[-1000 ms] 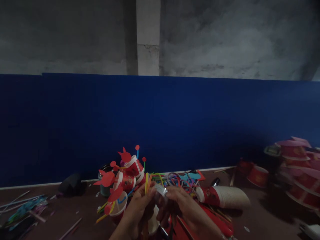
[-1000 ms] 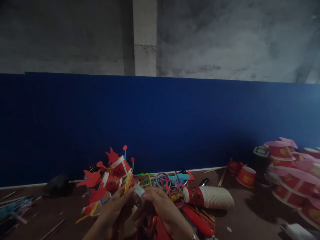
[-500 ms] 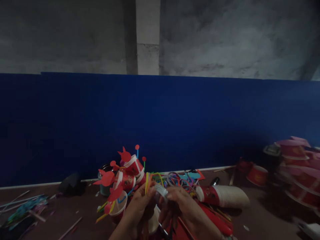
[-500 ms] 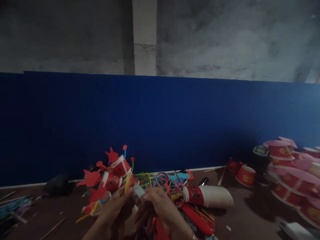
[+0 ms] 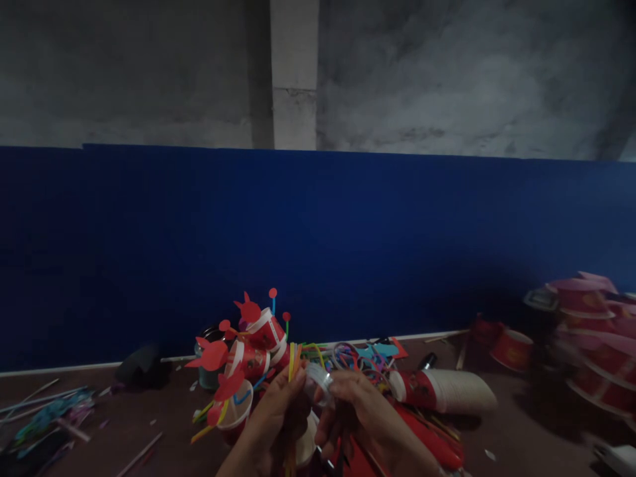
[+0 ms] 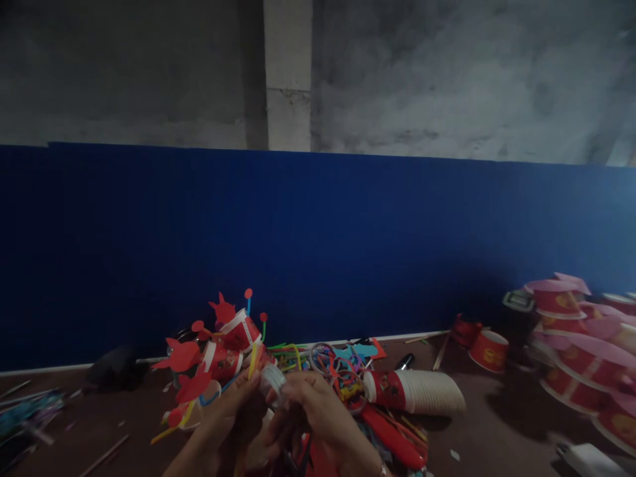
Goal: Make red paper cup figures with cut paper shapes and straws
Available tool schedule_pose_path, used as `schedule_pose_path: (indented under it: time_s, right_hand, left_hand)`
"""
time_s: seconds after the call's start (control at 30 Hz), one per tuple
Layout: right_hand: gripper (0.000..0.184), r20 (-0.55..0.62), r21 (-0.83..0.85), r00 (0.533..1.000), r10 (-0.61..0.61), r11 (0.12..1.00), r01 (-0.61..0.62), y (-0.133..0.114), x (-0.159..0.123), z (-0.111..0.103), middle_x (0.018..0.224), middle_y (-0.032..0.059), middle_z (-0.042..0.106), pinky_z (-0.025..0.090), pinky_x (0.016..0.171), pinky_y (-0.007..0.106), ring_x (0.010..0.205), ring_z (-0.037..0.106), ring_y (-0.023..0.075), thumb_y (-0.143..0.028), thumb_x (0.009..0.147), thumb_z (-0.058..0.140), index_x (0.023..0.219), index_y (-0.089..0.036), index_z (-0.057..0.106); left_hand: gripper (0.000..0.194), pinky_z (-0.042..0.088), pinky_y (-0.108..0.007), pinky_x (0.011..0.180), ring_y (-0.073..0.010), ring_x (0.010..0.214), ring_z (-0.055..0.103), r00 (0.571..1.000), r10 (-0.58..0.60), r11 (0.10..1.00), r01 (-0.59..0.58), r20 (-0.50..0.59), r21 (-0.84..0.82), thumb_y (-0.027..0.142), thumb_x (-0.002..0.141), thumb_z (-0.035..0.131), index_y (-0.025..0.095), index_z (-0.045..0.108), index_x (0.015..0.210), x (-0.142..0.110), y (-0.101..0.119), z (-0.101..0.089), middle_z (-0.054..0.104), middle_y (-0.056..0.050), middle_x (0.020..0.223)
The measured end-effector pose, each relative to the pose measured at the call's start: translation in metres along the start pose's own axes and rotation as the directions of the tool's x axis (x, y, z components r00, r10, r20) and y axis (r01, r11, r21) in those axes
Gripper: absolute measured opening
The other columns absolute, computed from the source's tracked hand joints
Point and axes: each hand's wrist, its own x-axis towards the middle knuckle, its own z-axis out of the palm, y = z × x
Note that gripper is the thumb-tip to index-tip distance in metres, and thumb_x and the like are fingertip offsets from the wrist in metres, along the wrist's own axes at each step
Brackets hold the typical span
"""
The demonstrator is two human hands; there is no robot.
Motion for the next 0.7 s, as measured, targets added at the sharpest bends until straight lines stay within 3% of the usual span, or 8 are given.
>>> schedule_pose_path:
  time_s: [0.13, 0.3, 0.4, 0.53, 0.7]
  right_hand:
    - [0.032, 0.006, 0.010, 1.000, 0.012, 1.000, -0.012, -0.0038, -0.0033, 0.0028, 0.059, 0.0089, 0.071, 0.029, 0.034, 0.014, 0.043, 0.063, 0.0135, -0.035, 0.074, 0.049, 0.091, -0.010, 0.059]
    - [0.037, -0.064, 0.018, 0.998, 0.000, 1.000, 0.001, 0.0002, -0.0030, 0.0045, 0.058, 0.0103, 0.071, 0.030, 0.033, 0.015, 0.042, 0.063, 0.0156, -0.035, 0.073, 0.047, 0.094, -0.008, 0.060]
    - [0.037, -0.080, 0.015, 0.997, -0.016, 1.000, 0.018, 0.0019, -0.0023, 0.0044, 0.058, 0.0111, 0.072, 0.030, 0.032, 0.015, 0.041, 0.063, 0.0159, -0.034, 0.072, 0.046, 0.094, -0.008, 0.061]
    - [0.038, -0.031, 0.009, 0.999, -0.005, 1.000, 0.005, 0.0006, -0.0011, 0.0030, 0.063, 0.0119, 0.072, 0.029, 0.033, 0.015, 0.043, 0.064, 0.0154, -0.030, 0.069, 0.044, 0.094, -0.007, 0.060]
    - [0.038, -0.038, 0.005, 0.999, 0.005, 1.000, -0.005, 0.0016, 0.0019, 0.0002, 0.065, 0.0127, 0.073, 0.032, 0.034, 0.016, 0.043, 0.063, 0.0151, -0.030, 0.068, 0.044, 0.094, -0.007, 0.060]
  left_hand:
    - [0.056, 0.015, -0.015, 0.036, -0.0012, 0.033, 0.032, 1.000, 0.023, 0.997, -0.022, 0.006, -0.068, 0.045, 0.052, 0.085, 0.018, 0.061, 0.095, 0.0043, -0.0040, -0.0032, 0.045, 0.011, 0.045]
    - [0.056, 0.024, -0.014, 0.038, -0.0039, 0.039, 0.045, 1.000, 0.025, 0.995, -0.024, 0.010, -0.098, 0.045, 0.053, 0.084, 0.017, 0.061, 0.096, 0.0048, -0.0062, -0.0021, 0.054, 0.007, 0.050]
    - [0.058, 0.027, -0.014, 0.039, -0.0059, 0.042, 0.049, 0.999, 0.045, 0.996, -0.047, -0.024, -0.074, 0.045, 0.051, 0.085, 0.017, 0.063, 0.096, 0.0039, -0.0054, 0.0006, 0.058, 0.006, 0.052]
    - [0.058, 0.040, -0.015, 0.052, -0.0087, 0.056, 0.059, 0.982, 0.159, 0.986, -0.164, -0.100, -0.040, 0.043, 0.041, 0.089, 0.015, 0.065, 0.085, 0.0053, -0.0044, 0.0021, 0.065, 0.001, 0.061]
    - [0.059, 0.040, -0.017, 0.053, -0.0082, 0.052, 0.057, 0.977, 0.172, 0.985, -0.168, -0.127, 0.041, 0.048, 0.042, 0.087, 0.014, 0.066, 0.086, 0.0075, -0.0040, -0.0008, 0.064, 0.001, 0.059]
